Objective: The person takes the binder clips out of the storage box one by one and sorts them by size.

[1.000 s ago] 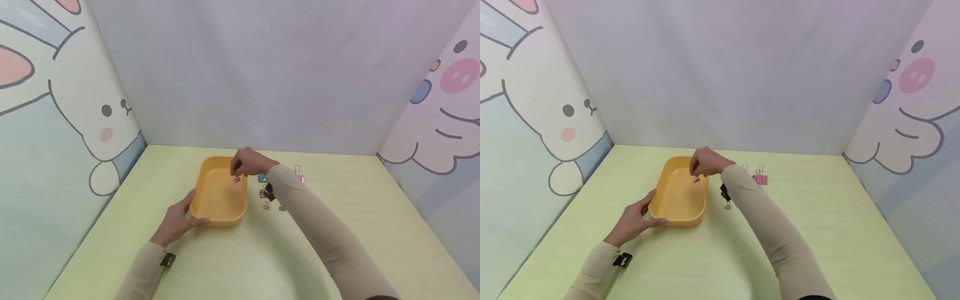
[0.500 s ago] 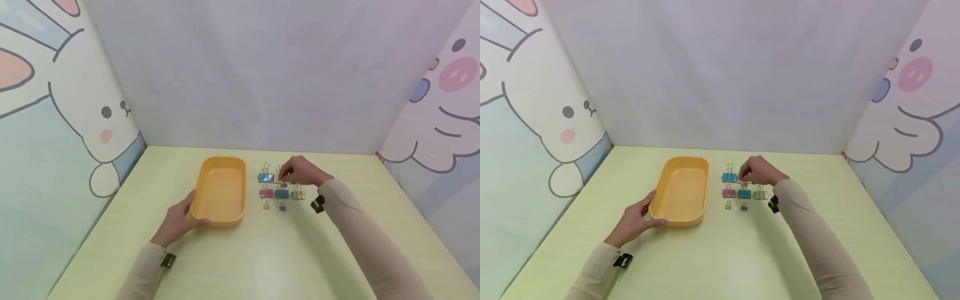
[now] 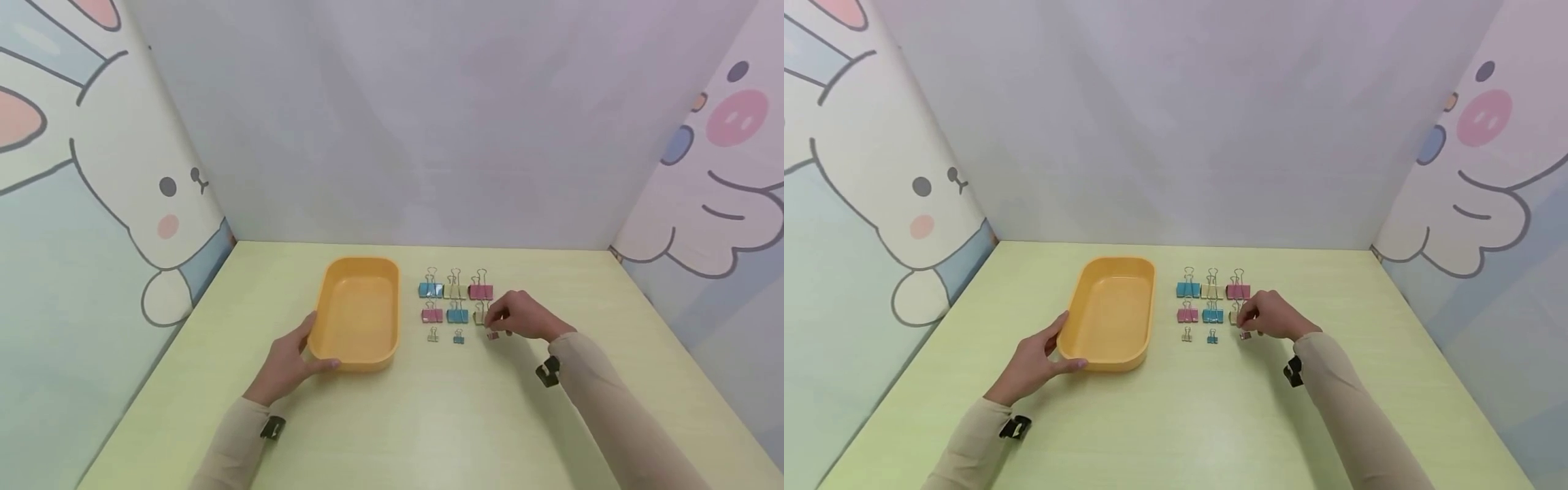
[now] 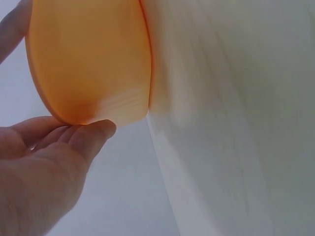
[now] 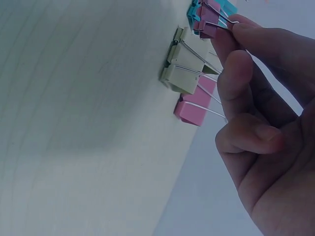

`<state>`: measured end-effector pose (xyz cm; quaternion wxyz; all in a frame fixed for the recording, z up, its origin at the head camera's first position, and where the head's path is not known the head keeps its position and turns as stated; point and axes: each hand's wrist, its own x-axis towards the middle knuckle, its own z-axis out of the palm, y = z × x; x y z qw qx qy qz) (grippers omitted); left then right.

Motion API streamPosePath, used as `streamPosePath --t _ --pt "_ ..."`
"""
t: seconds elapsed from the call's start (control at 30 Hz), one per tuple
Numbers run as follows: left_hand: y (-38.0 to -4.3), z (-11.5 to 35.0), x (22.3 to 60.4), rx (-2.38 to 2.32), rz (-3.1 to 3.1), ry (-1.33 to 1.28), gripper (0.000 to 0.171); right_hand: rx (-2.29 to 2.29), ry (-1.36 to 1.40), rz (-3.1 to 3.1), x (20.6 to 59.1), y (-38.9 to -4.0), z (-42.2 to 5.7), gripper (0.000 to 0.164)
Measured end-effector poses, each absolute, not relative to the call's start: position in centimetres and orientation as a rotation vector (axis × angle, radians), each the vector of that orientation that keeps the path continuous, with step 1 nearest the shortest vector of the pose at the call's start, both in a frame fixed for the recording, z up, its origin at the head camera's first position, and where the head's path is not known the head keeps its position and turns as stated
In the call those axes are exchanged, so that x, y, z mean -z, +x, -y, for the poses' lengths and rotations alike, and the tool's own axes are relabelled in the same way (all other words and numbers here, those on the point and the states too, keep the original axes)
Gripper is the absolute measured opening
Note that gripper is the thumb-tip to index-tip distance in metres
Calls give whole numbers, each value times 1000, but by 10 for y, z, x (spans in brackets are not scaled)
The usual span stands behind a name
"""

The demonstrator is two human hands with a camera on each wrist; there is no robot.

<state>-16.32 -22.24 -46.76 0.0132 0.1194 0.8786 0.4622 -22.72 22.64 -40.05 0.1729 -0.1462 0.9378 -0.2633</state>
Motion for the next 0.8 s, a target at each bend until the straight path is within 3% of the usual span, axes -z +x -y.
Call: streamPosePath --t 0.8 --pt "-162 230 467 -1374 -2752 288 112 810 -370 -2690 425 -227 -227 6"
